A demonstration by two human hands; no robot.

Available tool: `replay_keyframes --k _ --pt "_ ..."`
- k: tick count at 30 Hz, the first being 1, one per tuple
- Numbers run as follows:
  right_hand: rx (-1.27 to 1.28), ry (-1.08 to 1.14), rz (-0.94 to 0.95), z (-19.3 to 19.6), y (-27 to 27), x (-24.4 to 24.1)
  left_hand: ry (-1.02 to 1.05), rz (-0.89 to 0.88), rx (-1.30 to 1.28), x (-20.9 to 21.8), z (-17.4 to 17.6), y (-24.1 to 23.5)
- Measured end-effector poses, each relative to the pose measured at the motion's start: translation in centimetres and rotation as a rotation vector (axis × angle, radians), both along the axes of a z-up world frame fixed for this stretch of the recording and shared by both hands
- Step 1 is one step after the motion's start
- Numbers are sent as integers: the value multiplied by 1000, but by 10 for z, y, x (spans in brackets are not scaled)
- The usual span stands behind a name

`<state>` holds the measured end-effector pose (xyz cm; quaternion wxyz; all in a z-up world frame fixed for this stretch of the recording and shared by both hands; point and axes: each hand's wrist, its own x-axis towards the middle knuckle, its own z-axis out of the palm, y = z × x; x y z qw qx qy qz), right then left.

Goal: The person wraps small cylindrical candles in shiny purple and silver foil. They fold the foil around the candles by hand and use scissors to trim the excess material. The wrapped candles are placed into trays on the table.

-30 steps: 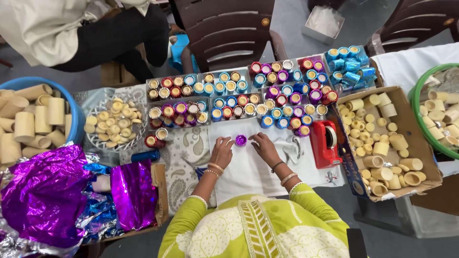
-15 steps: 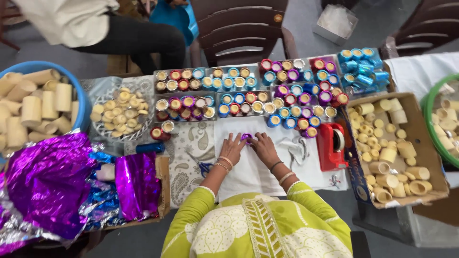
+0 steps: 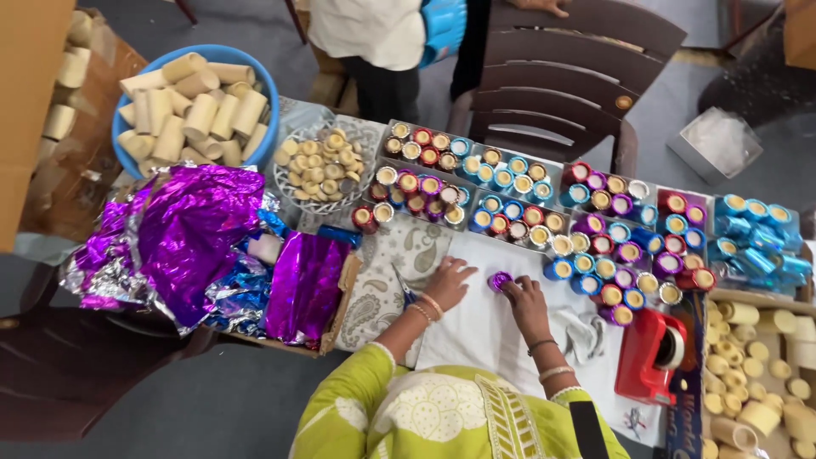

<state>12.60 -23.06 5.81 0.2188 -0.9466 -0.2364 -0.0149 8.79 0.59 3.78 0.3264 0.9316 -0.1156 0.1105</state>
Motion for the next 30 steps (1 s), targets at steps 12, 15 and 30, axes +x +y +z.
replay_keyframes --k 12,15,30 --pt "301 280 -309 -57 -61 -84 -167 796 -76 72 -2 264" --pt "155 11 -150 -59 -60 -95 71 825 84 93 -14 292" --pt "55 19 -161 -49 -52 -93 25 948 -243 103 -1 302"
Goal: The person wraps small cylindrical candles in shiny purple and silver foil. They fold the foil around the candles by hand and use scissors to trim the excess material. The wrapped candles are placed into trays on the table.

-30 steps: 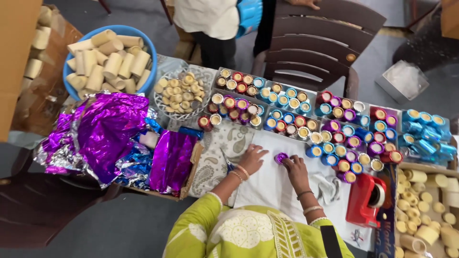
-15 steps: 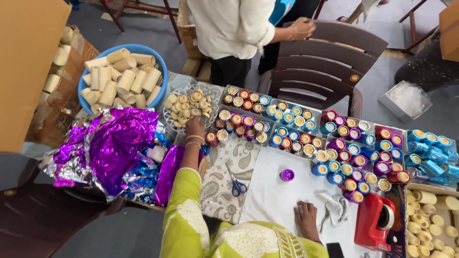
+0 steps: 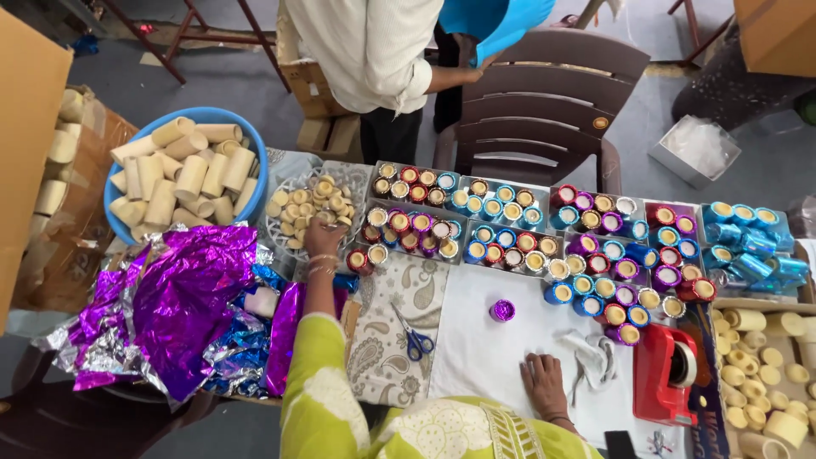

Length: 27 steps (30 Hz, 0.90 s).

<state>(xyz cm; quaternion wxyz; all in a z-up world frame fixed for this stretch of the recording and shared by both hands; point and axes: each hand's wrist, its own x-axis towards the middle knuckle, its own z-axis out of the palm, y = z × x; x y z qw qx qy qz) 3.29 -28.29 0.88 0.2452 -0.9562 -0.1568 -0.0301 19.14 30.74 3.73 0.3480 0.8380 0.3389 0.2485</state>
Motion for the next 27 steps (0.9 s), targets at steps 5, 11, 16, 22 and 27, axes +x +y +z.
replay_keyframes --k 5,11,16,22,27 --pt "-13 -39 44 -4 -4 0 -259 -326 -228 -41 28 -40" --pt "-201 -227 239 -1 -8 -1 -196 -689 -110 -75 15 -152" --pt "-87 -38 73 -3 -6 0 -123 -926 -435 -73 -18 -252" --pt "-32 -24 17 10 -2 -1 -37 -1229 -286 -56 -10 -323" --pt "-32 -56 25 14 -2 0 -75 -1299 -64 -44 -20 -344"
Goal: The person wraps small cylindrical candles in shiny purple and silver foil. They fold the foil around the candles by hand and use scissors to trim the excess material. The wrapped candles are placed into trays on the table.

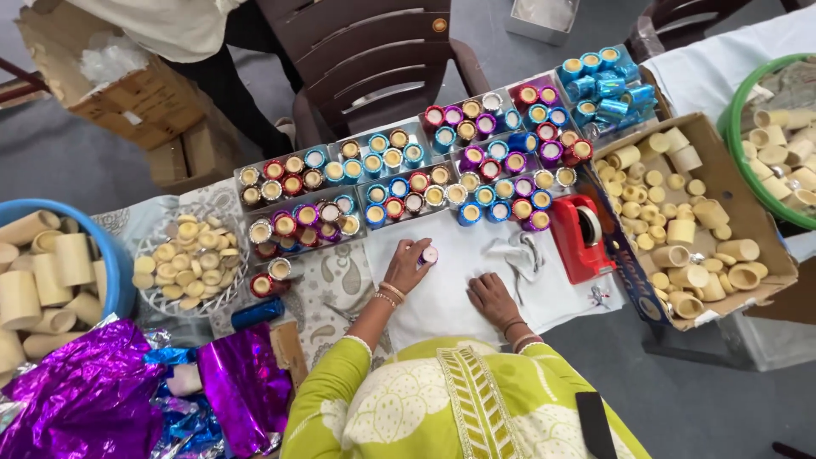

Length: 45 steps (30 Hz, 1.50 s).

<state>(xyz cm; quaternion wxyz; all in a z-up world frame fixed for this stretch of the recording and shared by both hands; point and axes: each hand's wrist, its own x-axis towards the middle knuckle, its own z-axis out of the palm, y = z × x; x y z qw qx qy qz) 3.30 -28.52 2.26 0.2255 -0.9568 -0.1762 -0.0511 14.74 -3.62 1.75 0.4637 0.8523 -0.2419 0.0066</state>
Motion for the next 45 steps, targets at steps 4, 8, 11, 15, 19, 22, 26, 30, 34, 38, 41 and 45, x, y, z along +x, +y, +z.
replay_keyframes --k 4,8,11,15,19,22,26,30,34,38,41,45 --pt "-33 -16 28 0 -1 0 58 -16 84 3 6 3" --pt "-26 5 8 2 0 1 -30 -50 120 2 19 7" --pt "-11 8 4 1 -1 1 -98 -70 126 -3 29 8" --pt "32 61 -51 2 1 0 -166 -60 121 -11 36 10" --pt "-39 -12 31 1 -1 2 -192 -51 183 -16 39 10" --pt "3 -5 9 2 0 1 -188 -60 239 -18 36 10" --pt "-18 -15 26 3 -1 1 -179 -16 216 -17 29 10" --pt "5 -7 -2 -1 -1 0 -166 53 230 -15 26 12" --pt "3 21 -14 -2 -1 0 -172 22 276 -15 22 11" --pt "14 27 -20 0 -1 -1 -190 10 338 -18 24 9" --pt "7 15 -15 1 -1 -1 -206 -16 386 -20 29 8" --pt "41 24 -34 1 -1 -1 -180 -14 393 -22 31 6"
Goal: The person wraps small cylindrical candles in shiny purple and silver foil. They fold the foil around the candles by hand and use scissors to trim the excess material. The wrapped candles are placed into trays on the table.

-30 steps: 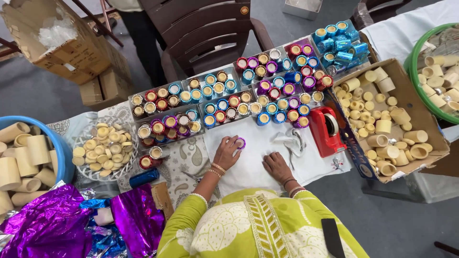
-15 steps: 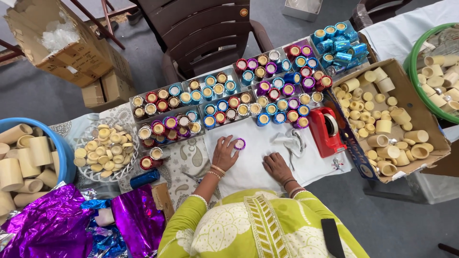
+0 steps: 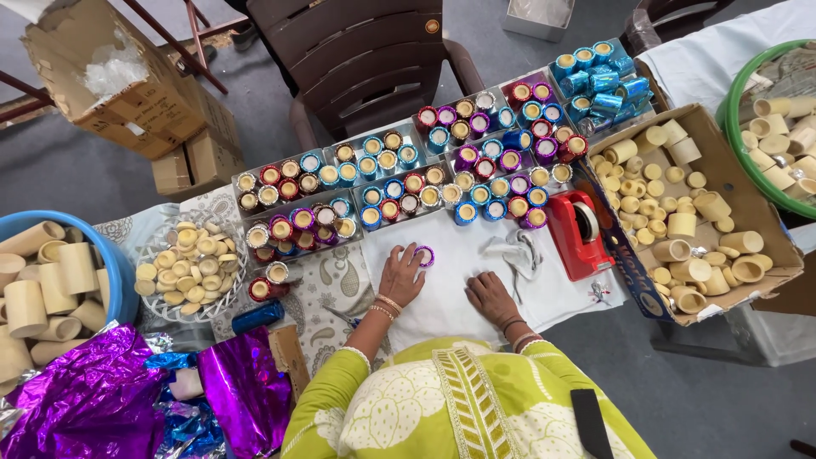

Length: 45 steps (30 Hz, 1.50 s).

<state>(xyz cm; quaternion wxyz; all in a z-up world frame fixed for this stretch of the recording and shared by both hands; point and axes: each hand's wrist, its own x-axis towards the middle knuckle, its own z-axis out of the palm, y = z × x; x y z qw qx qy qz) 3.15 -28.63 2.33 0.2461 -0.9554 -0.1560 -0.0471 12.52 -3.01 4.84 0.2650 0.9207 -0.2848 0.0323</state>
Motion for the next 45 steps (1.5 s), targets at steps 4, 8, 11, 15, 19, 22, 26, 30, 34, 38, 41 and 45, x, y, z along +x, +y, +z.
replay_keyframes --k 4,8,11,15,19,22,26,30,34,38,41,45 --pt "-5 -6 14 2 -1 0 -46 7 -35 -4 3 1" --pt "3 -9 14 -2 -2 -1 -72 19 -12 -12 6 1" --pt "-6 -6 19 -3 -2 0 -59 13 2 -13 10 -1" --pt "17 6 7 -4 -3 0 -27 26 22 -15 10 -4" --pt "35 -20 8 -4 -3 0 -33 56 -22 -21 4 -1" --pt "45 0 9 -3 -3 0 0 144 -105 -31 -4 6" --pt "43 12 8 -4 -4 0 87 262 -89 -52 -24 26" --pt "86 -8 6 0 -4 0 262 308 141 -73 -45 50" --pt "112 23 8 -4 -5 4 323 304 228 -72 -42 54" --pt "244 227 -141 5 8 8 438 301 382 -78 -39 52" --pt "357 317 -221 16 23 20 416 314 370 -80 -44 50" --pt "435 277 -103 36 49 49 400 309 316 -83 -43 53"
